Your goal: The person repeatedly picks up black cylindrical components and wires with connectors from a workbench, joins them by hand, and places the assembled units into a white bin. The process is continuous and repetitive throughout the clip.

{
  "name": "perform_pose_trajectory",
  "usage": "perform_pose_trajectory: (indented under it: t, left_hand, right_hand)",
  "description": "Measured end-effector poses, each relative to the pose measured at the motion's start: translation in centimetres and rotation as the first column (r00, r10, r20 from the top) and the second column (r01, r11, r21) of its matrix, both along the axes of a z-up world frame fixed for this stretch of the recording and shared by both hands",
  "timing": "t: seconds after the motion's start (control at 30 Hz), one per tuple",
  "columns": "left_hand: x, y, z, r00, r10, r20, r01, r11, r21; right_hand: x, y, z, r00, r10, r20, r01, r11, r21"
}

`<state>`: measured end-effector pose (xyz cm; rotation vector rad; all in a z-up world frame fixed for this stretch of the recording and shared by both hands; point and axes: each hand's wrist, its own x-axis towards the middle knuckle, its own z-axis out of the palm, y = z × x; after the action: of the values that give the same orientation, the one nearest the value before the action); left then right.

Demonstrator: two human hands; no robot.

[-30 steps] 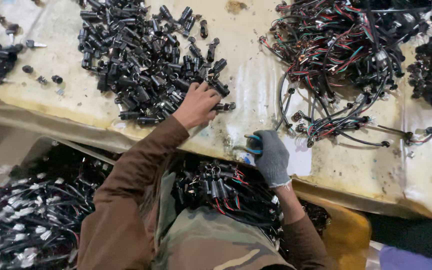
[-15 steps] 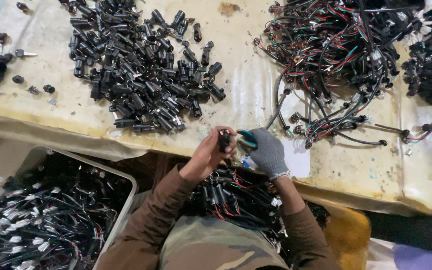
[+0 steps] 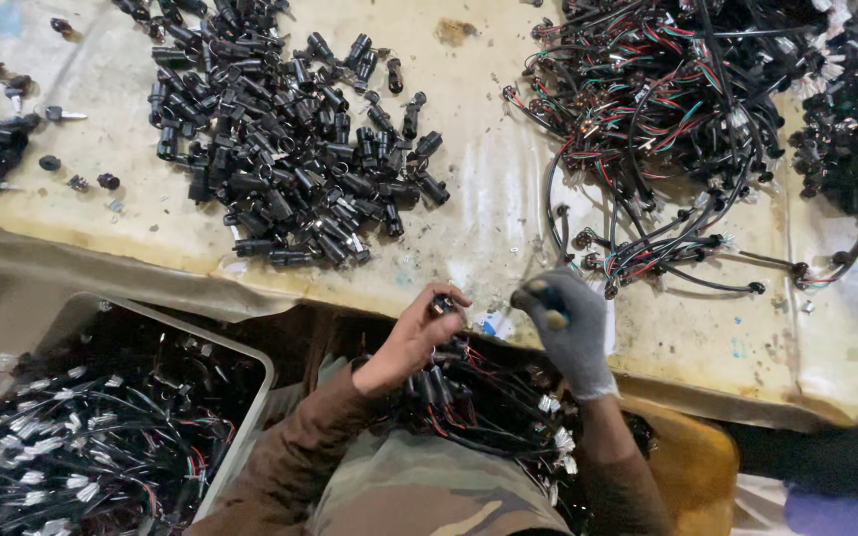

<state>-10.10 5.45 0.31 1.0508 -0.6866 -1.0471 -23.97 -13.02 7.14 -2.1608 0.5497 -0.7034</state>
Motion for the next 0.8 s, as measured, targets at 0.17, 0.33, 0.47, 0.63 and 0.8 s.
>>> perform_pose_trajectory:
  t: [0.17,0.33,0.47,0.63,0.8]
  left_hand:
    - [-0.7,-0.1,2.5,0.873,-0.190,0.450,0.215,0.977,-0.004]
    - [-0.5,-1.0,3.6,0.593,-0.330,0.735,0.407,0.910,0.079]
    - [0.2,-0.5,4.3,0.504,-0.282,0.816,0.378,0.922,0.085]
    - [0.1,0.5,5.3,0.649,0.001,0.761,0.126,0.986,-0.110]
    - [-4.5,1.7,4.9,0.548,-0.011,0.837,0.116,0.991,-0.063]
  right_hand:
    - [-3.0,1.9,4.5,0.940,0.334,0.070,-0.329,0.942,-0.071]
    - [-1.4,1.9,6.2,0.744,0.644,-0.180,-0.650,0.760,0.032]
    - [-0.9,4.8,4.9,0.910,0.414,0.003,-0.412,0.905,0.108]
    - [-2.1,6.7,2.4,0.961,0.205,0.183,-0.232,0.963,0.140]
    - [-5.4,6.1,1.6,0.648,-0.168,0.742,-0.714,0.205,0.670]
